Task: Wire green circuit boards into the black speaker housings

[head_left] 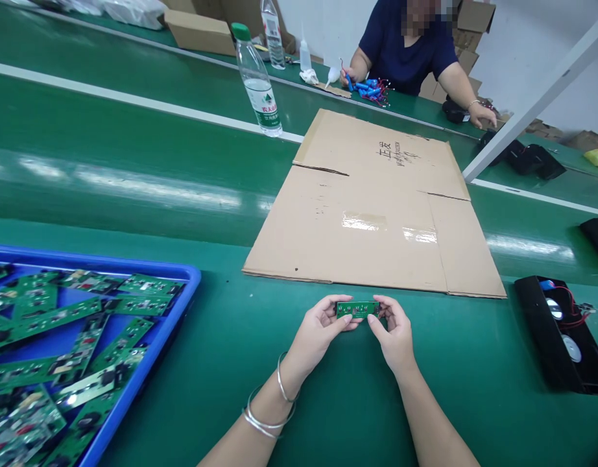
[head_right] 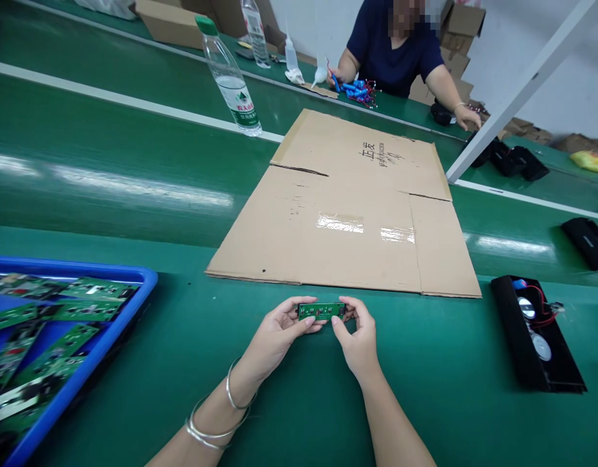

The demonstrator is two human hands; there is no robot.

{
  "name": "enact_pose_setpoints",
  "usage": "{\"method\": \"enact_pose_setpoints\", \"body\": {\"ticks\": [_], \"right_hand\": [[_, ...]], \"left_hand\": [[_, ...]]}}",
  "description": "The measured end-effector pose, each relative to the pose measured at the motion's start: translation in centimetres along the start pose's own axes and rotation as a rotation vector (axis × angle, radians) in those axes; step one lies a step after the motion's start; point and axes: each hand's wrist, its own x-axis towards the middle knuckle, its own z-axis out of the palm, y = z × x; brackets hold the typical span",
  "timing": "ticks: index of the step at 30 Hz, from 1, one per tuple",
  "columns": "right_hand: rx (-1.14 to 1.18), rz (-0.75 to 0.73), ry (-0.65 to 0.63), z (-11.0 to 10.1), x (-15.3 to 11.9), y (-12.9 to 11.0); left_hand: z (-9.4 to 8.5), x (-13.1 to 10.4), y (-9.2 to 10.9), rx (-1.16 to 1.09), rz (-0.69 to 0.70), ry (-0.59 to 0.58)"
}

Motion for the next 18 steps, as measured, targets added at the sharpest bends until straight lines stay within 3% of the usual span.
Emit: {"method": "enact_pose_setpoints", "body": {"ticks": [18], "right_hand": [[-0.056,-0.013,-0.063,0.05,-0.10,0.07]], "left_hand": [[-0.03,0.05,0.22,0.091,0.010,0.057]]}}
